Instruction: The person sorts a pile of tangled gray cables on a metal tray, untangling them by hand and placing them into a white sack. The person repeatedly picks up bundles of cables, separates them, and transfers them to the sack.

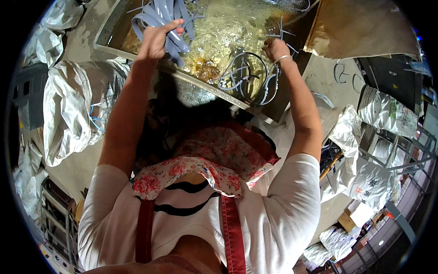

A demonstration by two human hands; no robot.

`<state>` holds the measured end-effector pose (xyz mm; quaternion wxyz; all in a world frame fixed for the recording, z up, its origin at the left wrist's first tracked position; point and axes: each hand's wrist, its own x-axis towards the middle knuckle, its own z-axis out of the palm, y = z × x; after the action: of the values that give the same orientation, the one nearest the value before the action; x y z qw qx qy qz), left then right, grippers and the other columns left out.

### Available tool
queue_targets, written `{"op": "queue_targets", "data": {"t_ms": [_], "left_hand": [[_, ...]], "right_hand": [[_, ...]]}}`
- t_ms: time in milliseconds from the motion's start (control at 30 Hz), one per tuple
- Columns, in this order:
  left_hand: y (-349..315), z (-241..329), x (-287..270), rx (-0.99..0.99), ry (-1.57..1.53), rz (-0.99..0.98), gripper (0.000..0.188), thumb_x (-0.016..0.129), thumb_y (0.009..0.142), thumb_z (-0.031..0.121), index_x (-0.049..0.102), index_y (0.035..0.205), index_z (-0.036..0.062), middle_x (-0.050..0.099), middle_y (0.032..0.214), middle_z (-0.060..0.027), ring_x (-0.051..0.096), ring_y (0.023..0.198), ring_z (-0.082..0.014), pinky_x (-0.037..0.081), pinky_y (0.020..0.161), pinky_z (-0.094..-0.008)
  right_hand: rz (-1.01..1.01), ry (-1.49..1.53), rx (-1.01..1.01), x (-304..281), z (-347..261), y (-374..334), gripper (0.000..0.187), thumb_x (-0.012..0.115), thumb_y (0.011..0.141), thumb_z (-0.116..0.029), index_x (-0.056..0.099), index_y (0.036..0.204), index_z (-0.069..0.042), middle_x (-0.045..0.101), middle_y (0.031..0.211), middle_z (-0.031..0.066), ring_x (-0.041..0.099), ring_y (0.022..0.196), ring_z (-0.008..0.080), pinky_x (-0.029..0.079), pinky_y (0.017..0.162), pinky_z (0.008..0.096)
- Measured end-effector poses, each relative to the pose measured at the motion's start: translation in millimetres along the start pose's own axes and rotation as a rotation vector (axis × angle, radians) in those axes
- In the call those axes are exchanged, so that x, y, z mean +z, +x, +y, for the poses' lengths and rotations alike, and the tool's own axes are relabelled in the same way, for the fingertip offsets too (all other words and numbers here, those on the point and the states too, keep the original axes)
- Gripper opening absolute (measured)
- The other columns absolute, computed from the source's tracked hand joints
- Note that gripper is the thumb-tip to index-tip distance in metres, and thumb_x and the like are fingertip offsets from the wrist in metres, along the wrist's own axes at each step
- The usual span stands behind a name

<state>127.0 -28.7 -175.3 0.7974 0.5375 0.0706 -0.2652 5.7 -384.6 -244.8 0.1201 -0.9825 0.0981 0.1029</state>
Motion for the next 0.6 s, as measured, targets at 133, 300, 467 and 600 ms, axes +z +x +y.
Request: {"op": "queue_targets", "data": {"t_ms": [133, 300, 467, 600], "left_hand": [[-4, 6, -2, 0.027, 0.069, 0.052, 0.016, 0.067, 0.074, 0.008, 0.063, 0.082, -0.0055, 0.062, 0.069, -0.0112, 0.058, 0.055, -0.0152, 0.048, 0.048, -0.0274], [-7, -2, -5, 0.161, 0.498, -0.022, 0.025, 0.069, 0.073, 0.020, 0.064, 0.079, -0.0041, 0.061, 0.065, -0.0083, 0.056, 0.054, -0.0159, 0.045, 0.051, -0.0284], [9, -36, -1, 0.163, 0.697, -0.176, 0.033, 0.071, 0.071, 0.026, 0.063, 0.084, -0.0035, 0.062, 0.067, -0.0109, 0.057, 0.060, -0.0185, 0.045, 0.058, -0.0309], [6, -41, 15, 0.178, 0.564, -0.296, 0.032, 0.072, 0.071, 0.021, 0.063, 0.088, -0.0039, 0.062, 0.071, -0.0115, 0.058, 0.063, -0.0180, 0.047, 0.059, -0.0310]], "right_hand": [[-0.102, 0.040, -0.007, 57, 9, 2, 0.045, 0.062, 0.075, -0.027, 0.054, 0.116, -0.010, 0.060, 0.098, 0.0229, 0.057, 0.092, 0.0372, 0.046, 0.081, 0.0384], [-0.297, 0.050, -0.076, 84, -3, 19, 0.026, 0.062, 0.077, -0.026, 0.061, 0.094, -0.005, 0.059, 0.092, 0.0225, 0.056, 0.088, 0.0363, 0.045, 0.075, 0.0397], [0.260, 0.284, -0.481, -16, -78, 14, 0.020, 0.060, 0.081, -0.020, 0.060, 0.094, -0.004, 0.057, 0.082, 0.0160, 0.055, 0.074, 0.0346, 0.045, 0.064, 0.0390], [0.399, 0.289, -0.556, -64, -120, 25, 0.024, 0.062, 0.080, -0.022, 0.060, 0.097, -0.005, 0.057, 0.081, 0.0144, 0.056, 0.077, 0.0334, 0.045, 0.066, 0.0377]]}}
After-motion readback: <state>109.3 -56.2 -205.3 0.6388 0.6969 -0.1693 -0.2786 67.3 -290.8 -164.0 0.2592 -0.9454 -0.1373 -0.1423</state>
